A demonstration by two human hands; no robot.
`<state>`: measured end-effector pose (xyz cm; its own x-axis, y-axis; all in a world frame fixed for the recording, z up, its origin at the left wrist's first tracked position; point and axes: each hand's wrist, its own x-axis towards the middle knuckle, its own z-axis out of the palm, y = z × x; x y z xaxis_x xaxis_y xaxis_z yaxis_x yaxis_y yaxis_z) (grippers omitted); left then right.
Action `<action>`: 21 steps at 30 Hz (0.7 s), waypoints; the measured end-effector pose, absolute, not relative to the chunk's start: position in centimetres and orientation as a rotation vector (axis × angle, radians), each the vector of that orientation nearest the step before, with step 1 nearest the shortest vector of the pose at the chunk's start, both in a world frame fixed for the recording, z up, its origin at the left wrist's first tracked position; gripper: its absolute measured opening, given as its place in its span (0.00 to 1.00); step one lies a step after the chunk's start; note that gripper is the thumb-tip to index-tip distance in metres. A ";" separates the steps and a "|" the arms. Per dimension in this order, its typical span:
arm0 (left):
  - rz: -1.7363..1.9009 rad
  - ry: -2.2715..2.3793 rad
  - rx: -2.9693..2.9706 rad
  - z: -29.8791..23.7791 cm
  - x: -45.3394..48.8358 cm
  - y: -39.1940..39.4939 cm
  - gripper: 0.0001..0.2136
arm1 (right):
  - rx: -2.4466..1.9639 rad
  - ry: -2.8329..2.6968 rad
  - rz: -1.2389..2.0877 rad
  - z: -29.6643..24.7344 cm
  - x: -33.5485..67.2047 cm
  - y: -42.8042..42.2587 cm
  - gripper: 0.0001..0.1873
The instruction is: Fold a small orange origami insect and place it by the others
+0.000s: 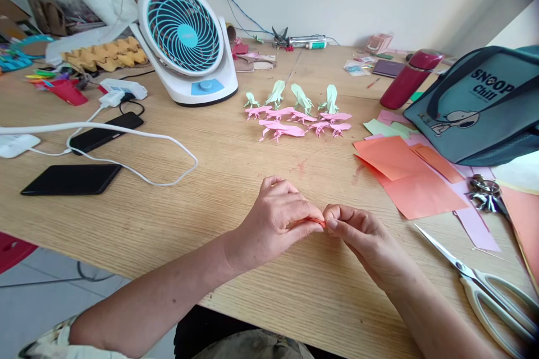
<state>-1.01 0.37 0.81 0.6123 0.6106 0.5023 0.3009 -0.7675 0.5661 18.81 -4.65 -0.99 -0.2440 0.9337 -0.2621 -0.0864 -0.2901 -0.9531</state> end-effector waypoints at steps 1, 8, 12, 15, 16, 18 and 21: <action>0.970 0.725 2.389 0.8 -1.0 0.4 0.01 | -1.189 -1.128 1.661 -1.0 18.8 -4.7 0.14; 0.952 0.724 2.318 0.8 -1.0 0.4 0.01 | -1.180 -1.093 1.663 -1.2 18.7 -4.6 0.14; 0.936 0.760 2.322 0.8 -0.9 0.2 0.03 | -1.199 -1.106 1.649 -1.0 18.6 -4.5 0.14; 0.956 0.780 2.356 0.8 -0.8 0.0 0.03 | -1.225 -1.125 1.625 -0.8 18.4 -4.4 0.16; 0.962 0.782 2.367 0.8 -0.8 0.0 0.04 | -1.238 -1.135 1.615 -0.8 18.4 -4.4 0.16; 0.961 0.784 2.383 0.8 -0.8 0.0 0.04 | -1.259 -1.154 1.600 -0.9 18.3 -4.4 0.17; 0.955 0.770 2.408 0.8 -0.8 0.0 0.06 | -1.231 -1.161 1.618 -1.0 18.3 -4.5 0.17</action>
